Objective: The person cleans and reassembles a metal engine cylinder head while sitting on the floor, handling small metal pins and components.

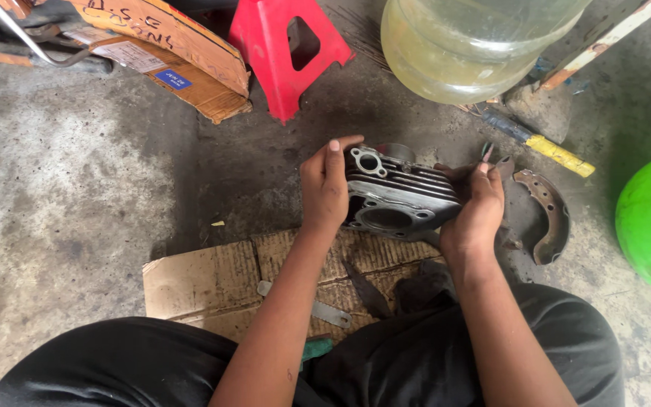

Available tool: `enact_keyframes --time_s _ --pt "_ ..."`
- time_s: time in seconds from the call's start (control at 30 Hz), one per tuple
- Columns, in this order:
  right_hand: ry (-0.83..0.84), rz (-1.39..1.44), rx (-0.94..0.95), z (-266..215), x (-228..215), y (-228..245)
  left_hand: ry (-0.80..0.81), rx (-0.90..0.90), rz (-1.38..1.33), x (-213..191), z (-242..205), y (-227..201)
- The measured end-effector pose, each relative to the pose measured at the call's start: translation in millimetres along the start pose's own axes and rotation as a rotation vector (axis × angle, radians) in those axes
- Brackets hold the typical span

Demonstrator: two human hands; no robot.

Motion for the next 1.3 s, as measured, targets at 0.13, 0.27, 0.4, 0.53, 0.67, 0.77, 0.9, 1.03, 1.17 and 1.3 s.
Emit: enact_keyframes --time_s 0.13,0.27,0.4,0.53,0.67,0.77,0.9,1.03,1.17,1.3 --pt "-0.01 -0.012 0.056 0 3 0 -0.017 0.077 -0.041 0 0 -4" --pt "0.018 -0.02 0.047 1 5 -1 -0.035 0.054 -0.03 0 0 2" --pt "0.009 0.016 0.042 0 3 -4 -0.04 -0.011 -0.059 0 2 16" --pt "0.025 0.07 -0.005 4 1 -8 0.042 -0.07 -0.201 6 9 36" --pt "-0.007 0.066 0.008 5 -2 -9 0.001 -0.125 -0.164 8 6 31" --pt "-0.145 0.169 0.109 1 -11 -9 -0.085 -0.032 0.061 5 -16 -6" --pt "-0.181 0.175 0.148 5 -14 -2 -0.127 0.235 0.228 8 -33 -75" --pt "-0.189 0.039 0.268 0 -15 -15 -0.09 0.512 0.375 16 -43 -113" --pt "-0.156 -0.054 0.302 1 -9 -20 -0.027 0.618 0.408 19 -40 -127" --pt "-0.189 -0.135 0.241 4 -21 -26 -0.028 0.602 0.323 20 -38 -120"
Point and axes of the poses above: each hand's wrist, its own z-axis towards the middle knuckle, its own x-axis out of the palm, y = z × x, the point moved 5 cm from there along z, towards the middle knuckle, and after that the axes turned 1 degree about -x, right-handed, at the moved point
